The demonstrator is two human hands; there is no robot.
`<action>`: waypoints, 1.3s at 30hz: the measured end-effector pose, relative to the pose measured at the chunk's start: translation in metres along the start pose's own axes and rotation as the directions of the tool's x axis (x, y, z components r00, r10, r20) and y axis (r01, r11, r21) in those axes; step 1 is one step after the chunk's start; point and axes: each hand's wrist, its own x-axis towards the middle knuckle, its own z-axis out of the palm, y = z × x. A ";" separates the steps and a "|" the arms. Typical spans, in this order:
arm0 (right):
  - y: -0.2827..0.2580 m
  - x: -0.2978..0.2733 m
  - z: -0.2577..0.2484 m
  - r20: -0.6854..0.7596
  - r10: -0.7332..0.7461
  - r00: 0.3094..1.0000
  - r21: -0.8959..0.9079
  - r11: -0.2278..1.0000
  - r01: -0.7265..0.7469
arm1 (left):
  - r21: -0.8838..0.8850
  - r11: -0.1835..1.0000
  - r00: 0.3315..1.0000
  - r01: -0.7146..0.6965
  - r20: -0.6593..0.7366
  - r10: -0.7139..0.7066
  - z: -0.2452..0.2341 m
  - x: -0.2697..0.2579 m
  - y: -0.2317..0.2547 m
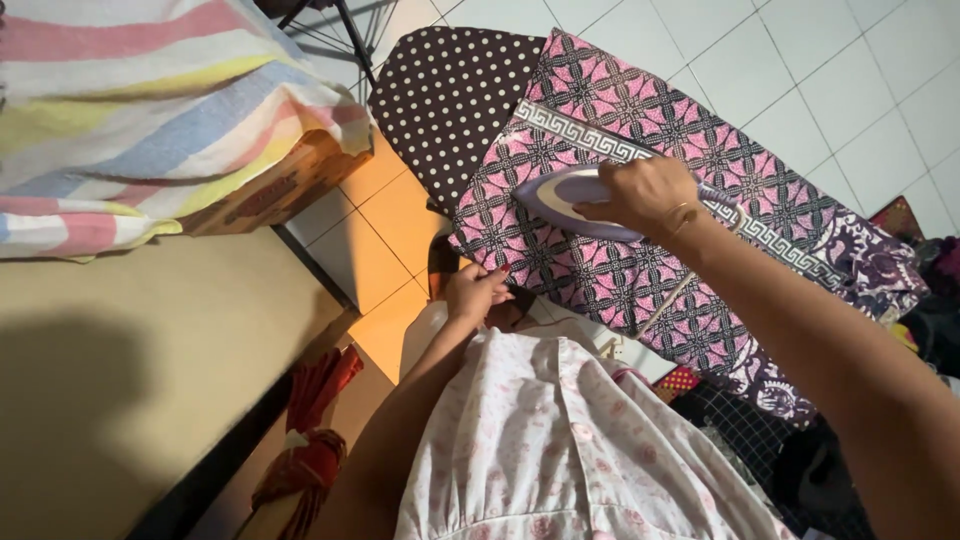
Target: The person irons a patterned piece of fabric on an ironing board. They repeatedly smooth the fabric with their hands and move the iron across different sections, flipping the fabric over to press both sides.
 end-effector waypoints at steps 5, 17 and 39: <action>-0.017 0.006 0.001 -0.090 0.043 0.995 0.028 0.999 -0.041 | -0.072 0.997 1.000 0.004 0.001 -0.004 0.001 0.009 -0.011; -0.003 -0.005 -0.030 0.215 -0.056 0.975 -0.157 0.983 0.091 | -0.001 0.997 0.994 -0.072 0.085 0.071 -0.009 0.012 -0.015; -0.015 -0.004 -0.008 0.077 0.083 0.994 0.076 0.993 -0.089 | 0.077 0.996 0.996 -0.039 0.080 0.033 -0.020 -0.001 -0.002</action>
